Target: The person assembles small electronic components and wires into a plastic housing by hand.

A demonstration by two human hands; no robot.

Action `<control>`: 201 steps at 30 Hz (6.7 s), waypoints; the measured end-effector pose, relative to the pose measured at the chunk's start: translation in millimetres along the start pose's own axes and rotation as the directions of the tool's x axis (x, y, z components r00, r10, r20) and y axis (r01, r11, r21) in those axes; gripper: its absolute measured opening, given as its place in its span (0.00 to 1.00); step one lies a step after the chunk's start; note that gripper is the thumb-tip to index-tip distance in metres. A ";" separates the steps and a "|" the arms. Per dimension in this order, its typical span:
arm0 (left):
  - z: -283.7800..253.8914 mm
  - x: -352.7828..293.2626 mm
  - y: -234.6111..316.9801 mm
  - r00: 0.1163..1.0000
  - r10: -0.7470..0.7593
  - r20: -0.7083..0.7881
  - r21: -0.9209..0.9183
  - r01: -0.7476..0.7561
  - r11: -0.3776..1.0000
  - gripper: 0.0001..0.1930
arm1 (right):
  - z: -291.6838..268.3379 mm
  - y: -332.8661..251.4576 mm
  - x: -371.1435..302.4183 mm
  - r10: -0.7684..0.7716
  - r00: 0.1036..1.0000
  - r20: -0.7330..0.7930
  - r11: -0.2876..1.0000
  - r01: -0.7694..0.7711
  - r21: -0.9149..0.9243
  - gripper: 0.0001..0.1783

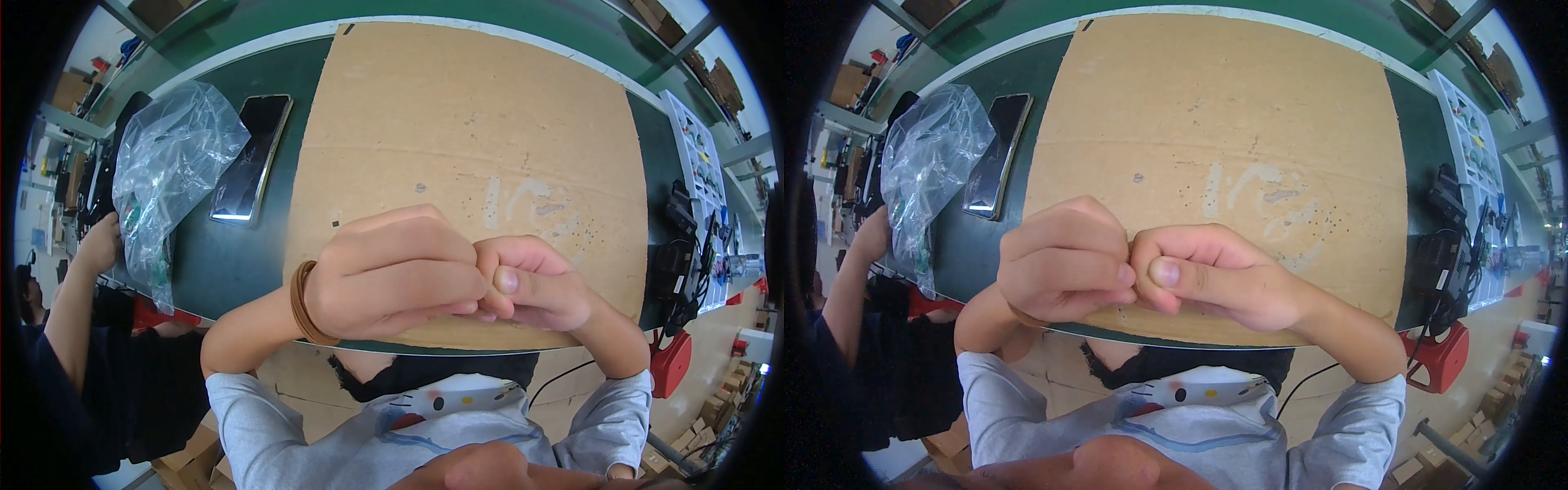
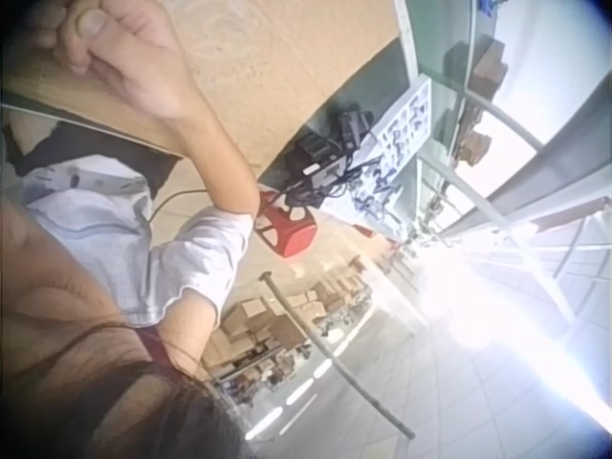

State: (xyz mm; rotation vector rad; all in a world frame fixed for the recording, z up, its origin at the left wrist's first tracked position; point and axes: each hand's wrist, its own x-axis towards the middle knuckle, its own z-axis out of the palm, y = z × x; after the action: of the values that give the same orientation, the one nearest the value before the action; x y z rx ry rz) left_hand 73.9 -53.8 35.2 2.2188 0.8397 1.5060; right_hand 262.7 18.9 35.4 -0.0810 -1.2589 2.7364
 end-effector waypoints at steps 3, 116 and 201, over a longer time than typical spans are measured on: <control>0.5 1.7 1.1 0.999 -0.034 -0.016 -0.024 0.033 0.999 0.12 | 1.0 -2.8 -1.4 -0.013 1.000 0.005 1.000 0.013 0.021 0.15; 9.4 -9.4 -10.9 0.990 0.090 -0.104 0.603 -0.009 0.798 0.12 | -2.1 5.4 18.5 -0.543 0.725 0.424 -0.560 0.064 -0.826 0.18; 38.3 22.8 14.8 0.973 -0.226 -0.056 0.380 0.230 0.896 0.04 | -26.3 -4.3 -15.4 -0.753 0.570 0.329 -0.295 0.155 -0.943 0.08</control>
State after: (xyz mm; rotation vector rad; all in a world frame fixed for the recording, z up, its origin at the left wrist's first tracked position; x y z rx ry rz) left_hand 119.5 -48.7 45.4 2.2683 1.4532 1.3304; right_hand 281.1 39.4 21.4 -0.2049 -2.0875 0.4410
